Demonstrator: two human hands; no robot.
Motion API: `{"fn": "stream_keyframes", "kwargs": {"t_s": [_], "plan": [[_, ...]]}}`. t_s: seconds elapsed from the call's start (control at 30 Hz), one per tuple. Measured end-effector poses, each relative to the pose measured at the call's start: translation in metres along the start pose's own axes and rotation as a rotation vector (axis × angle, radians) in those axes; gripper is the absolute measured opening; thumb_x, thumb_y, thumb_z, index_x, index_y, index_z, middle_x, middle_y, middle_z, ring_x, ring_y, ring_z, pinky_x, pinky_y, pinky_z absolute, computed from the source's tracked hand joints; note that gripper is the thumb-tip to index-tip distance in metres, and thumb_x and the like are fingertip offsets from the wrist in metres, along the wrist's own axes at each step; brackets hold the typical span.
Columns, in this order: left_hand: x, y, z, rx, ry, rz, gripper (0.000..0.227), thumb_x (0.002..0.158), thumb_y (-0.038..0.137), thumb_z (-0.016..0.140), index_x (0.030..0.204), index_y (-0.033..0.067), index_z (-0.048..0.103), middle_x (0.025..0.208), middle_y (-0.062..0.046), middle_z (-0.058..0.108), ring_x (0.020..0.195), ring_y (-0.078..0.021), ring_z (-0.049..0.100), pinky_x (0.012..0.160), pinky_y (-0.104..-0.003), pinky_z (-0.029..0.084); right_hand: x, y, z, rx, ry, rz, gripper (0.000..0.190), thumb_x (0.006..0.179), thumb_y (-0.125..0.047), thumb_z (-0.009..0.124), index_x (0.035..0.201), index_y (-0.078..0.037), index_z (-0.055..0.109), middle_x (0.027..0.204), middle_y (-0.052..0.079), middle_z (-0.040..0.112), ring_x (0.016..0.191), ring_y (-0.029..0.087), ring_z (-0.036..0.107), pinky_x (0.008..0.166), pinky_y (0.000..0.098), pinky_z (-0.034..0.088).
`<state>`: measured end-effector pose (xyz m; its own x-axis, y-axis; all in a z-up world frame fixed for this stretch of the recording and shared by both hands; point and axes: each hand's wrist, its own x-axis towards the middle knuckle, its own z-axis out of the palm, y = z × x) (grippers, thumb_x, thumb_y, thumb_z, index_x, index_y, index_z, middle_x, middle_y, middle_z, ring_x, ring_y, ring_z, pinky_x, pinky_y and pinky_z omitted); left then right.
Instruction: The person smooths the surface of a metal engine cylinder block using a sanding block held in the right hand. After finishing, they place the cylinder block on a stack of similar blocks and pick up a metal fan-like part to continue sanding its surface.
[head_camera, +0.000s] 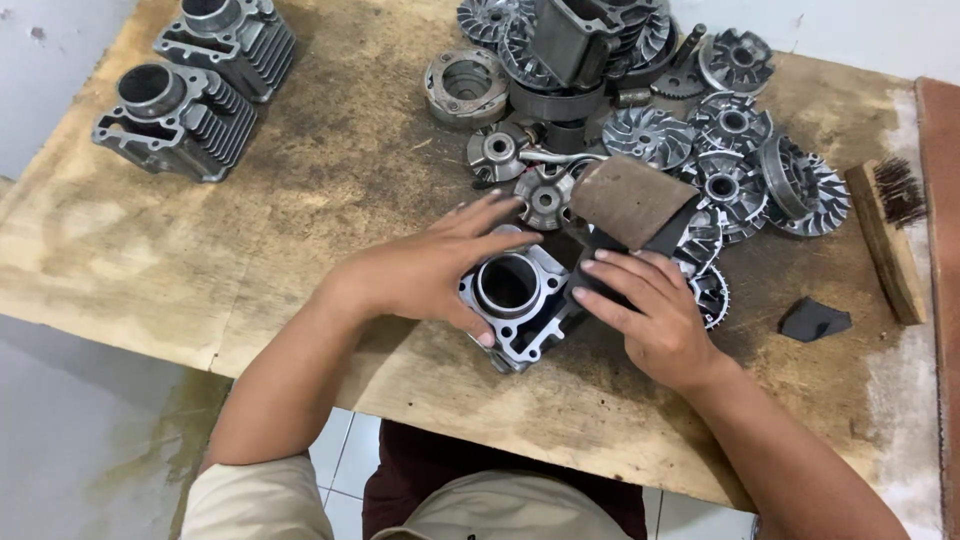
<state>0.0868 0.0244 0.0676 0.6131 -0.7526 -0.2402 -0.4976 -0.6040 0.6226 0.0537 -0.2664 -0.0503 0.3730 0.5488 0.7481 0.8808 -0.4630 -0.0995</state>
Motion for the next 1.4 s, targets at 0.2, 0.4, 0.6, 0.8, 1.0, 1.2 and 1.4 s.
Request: {"fn": "stream_keyframes", "kwargs": {"t_s": [0.2, 0.4, 0.6, 0.8, 1.0, 1.2, 1.4], "plan": [[0.012, -0.028, 0.015, -0.084, 0.028, 0.122, 0.097, 0.066, 0.048, 0.089, 0.144, 0.0056, 0.05, 0.149, -0.033, 0.043, 0.133, -0.0605, 0.041, 0.109, -0.075, 0.03, -0.01, -0.004, 0.007, 0.046, 0.069, 0.064, 0.035, 0.108, -0.013, 0.042, 0.116, -0.013, 0.076, 0.127, 0.018, 0.071, 0.119, 0.039, 0.069, 0.098, 0.0514, 0.048], [0.025, -0.043, 0.042, 0.224, 0.234, -0.023, 0.109, 0.057, 0.078, 0.083, 0.141, 0.0181, 0.05, 0.114, -0.013, 0.049, 0.109, -0.0432, 0.057, 0.098, -0.059, 0.047, -0.008, -0.001, 0.003, 0.049, 0.097, 0.082, 0.038, 0.109, -0.009, 0.038, 0.115, -0.01, 0.076, 0.124, 0.02, 0.071, 0.117, 0.044, 0.068, 0.098, 0.0538, 0.046], [0.025, -0.046, 0.045, 0.094, 0.244, 0.068, 0.106, 0.061, 0.07, 0.086, 0.14, 0.0113, 0.046, 0.115, -0.017, 0.048, 0.111, -0.046, 0.057, 0.098, -0.059, 0.048, 0.006, 0.013, -0.01, 0.012, -0.059, 0.04, 0.036, 0.11, -0.008, 0.04, 0.115, -0.012, 0.076, 0.127, 0.017, 0.071, 0.123, 0.038, 0.067, 0.102, 0.0518, 0.044], [0.026, -0.046, 0.043, 0.021, 0.249, 0.143, 0.104, 0.063, 0.058, 0.09, 0.139, 0.002, 0.046, 0.126, -0.023, 0.05, 0.12, -0.0468, 0.053, 0.098, -0.057, 0.05, 0.024, 0.017, -0.011, 0.078, -0.173, -0.02, 0.036, 0.11, -0.008, 0.038, 0.115, -0.013, 0.074, 0.127, 0.015, 0.069, 0.125, 0.035, 0.065, 0.103, 0.0502, 0.044], [0.031, -0.048, 0.041, -0.009, 0.27, 0.204, 0.1, 0.066, 0.063, 0.086, 0.134, -0.0021, 0.052, 0.125, -0.023, 0.056, 0.12, -0.0433, 0.055, 0.101, -0.053, 0.05, 0.014, 0.017, -0.008, 0.09, -0.204, 0.009, 0.034, 0.102, 0.004, 0.048, 0.122, -0.012, 0.071, 0.135, 0.017, 0.065, 0.131, 0.036, 0.061, 0.105, 0.0526, 0.043], [0.03, -0.047, 0.038, -0.029, 0.287, 0.209, 0.102, 0.064, 0.06, 0.088, 0.137, -0.0013, 0.052, 0.127, -0.021, 0.059, 0.123, -0.0407, 0.056, 0.103, -0.051, 0.048, 0.013, 0.014, -0.005, 0.044, -0.2, 0.028, 0.034, 0.104, 0.0, 0.049, 0.127, -0.014, 0.07, 0.136, 0.012, 0.066, 0.131, 0.031, 0.061, 0.104, 0.0481, 0.043], [0.026, -0.042, 0.03, -0.054, 0.25, 0.198, 0.106, 0.066, 0.051, 0.091, 0.144, -0.0039, 0.047, 0.131, -0.025, 0.061, 0.127, -0.0415, 0.054, 0.109, -0.052, 0.043, -0.007, 0.036, 0.007, 0.046, -0.121, 0.07, 0.031, 0.106, -0.006, 0.049, 0.122, -0.014, 0.074, 0.135, 0.014, 0.067, 0.129, 0.034, 0.063, 0.105, 0.0501, 0.043]]}}
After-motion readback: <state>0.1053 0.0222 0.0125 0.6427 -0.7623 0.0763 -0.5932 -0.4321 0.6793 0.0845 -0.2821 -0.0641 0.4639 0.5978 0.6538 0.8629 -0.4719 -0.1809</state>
